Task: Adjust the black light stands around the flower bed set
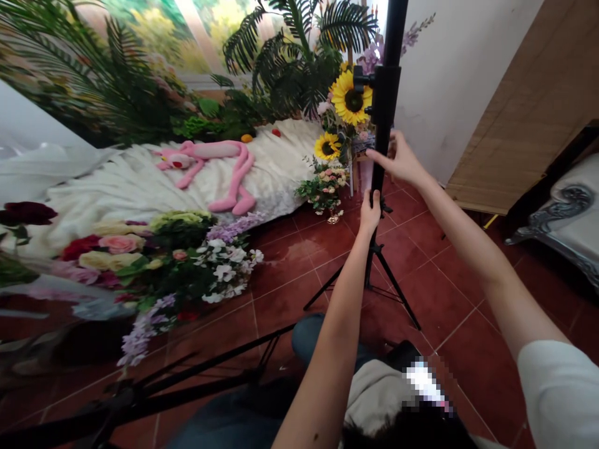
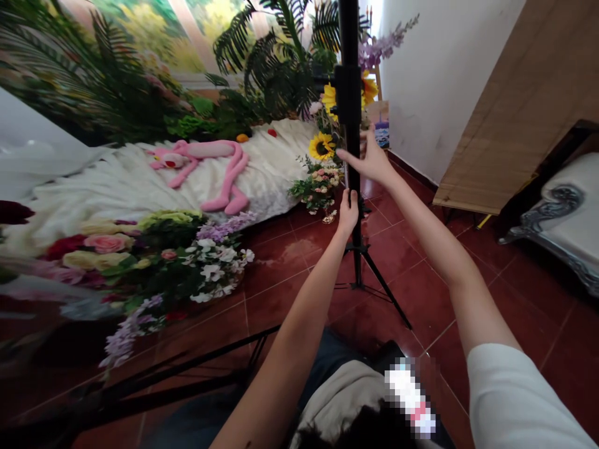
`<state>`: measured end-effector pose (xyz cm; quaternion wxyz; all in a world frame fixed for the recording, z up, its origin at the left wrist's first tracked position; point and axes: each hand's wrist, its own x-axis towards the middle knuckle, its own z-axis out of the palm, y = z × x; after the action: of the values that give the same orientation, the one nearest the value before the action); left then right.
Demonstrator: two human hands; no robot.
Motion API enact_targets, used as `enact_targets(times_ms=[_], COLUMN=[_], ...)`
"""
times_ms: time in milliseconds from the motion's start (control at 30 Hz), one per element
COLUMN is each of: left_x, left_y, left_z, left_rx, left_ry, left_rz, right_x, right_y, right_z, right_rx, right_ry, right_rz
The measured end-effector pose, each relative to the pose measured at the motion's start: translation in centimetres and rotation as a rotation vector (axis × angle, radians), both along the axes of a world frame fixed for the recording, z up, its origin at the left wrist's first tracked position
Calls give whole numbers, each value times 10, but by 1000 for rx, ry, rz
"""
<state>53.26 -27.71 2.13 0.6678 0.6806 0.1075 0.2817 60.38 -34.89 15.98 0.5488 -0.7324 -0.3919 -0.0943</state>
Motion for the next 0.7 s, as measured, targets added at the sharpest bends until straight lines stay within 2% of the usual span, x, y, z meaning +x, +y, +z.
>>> enact_targets(times_ms=[133,200,267,367,500,633,700], left_x=[-2,-3,-5,-7,-7,-6,-6], left_y=[4,6,7,7,6,7,7], left_z=[1,3,6,9,9,6,6], left_rx=[56,100,129,135,127,138,139], left_ry=[-32,-26,10,49,45,40,37], left_rz=[-12,-6,-17,-26,-22,-16,-12], right_x=[-26,-37,-46,-55,-60,-60,-60], right_y=[-57,-76,-85,-82,-73,-65,-59], right_z=[-44,-64,-79,-91,-102,-114,-117], right_rx=[-465,-628,-713,-704,-550,-443,-341], right_ry=[-106,-143,-172,-133,-15,35,194], right_rz=[51,23,-37,-125,-231,-190,-130])
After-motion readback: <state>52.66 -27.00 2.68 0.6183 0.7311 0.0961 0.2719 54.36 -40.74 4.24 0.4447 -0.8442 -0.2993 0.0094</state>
